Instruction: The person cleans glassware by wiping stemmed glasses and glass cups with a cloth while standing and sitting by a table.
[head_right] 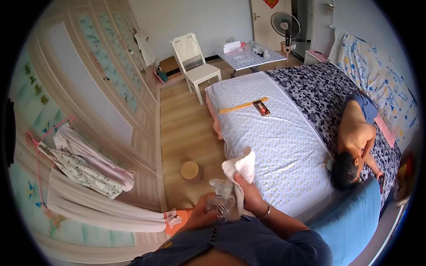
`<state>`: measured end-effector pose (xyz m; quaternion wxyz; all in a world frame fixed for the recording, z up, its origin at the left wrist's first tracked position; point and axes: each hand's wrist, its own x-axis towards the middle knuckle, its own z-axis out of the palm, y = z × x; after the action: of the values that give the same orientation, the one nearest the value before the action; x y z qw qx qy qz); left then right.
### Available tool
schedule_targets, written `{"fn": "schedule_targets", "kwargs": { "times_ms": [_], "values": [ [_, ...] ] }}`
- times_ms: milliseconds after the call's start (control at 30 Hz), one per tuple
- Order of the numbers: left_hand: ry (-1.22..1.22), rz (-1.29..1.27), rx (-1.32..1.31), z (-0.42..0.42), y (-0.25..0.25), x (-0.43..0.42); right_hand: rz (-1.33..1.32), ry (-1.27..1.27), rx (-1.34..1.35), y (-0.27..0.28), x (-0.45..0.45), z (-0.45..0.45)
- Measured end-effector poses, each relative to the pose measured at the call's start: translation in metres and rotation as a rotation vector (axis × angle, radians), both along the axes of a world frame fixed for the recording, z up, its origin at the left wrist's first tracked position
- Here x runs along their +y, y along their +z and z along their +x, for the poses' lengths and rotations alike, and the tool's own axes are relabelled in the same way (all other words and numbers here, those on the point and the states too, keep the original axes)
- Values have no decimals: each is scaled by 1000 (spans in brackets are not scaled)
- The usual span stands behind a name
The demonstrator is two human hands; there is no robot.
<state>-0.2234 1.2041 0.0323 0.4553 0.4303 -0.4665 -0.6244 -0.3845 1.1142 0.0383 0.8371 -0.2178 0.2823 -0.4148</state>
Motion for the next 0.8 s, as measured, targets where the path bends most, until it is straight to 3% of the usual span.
{"fn": "schedule_targets", "kwargs": {
  "times_ms": [67,133,233,300,367,400,433,500,567,600,633,700,800],
  "values": [
    [114,149,-6,10,1,-29,-91,-32,88,-5,-21,8],
    [158,120,-9,22,-2,-57,-192,-64,171,-5,-48,15],
    [220,17,11,39,-12,-100,-467,-14,650,-15,-94,24],
    [254,-215,-177,52,-18,-137,-446,-31,600,-25,-130,37],
    [217,-139,-261,69,-34,-178,-402,187,610,-8,-156,60],
    [189,-62,-350,80,-40,-198,-551,307,695,-9,-169,78],
    [179,-64,-351,91,-42,-217,-956,189,733,-25,-184,97],
    [193,-201,-604,111,-40,-259,-624,117,507,-38,-226,131],
    [113,-208,-698,128,-10,-297,-486,233,503,-17,-265,143],
    [40,-176,-591,140,-12,-315,-419,222,347,-12,-280,149],
    [-31,-143,-484,148,-13,-333,-434,186,371,-7,-295,156],
    [-84,-64,-393,158,-1,-360,-157,267,149,23,-321,162],
    [-272,-8,-44,176,5,-404,-215,167,115,10,-352,171]
  ]
}}
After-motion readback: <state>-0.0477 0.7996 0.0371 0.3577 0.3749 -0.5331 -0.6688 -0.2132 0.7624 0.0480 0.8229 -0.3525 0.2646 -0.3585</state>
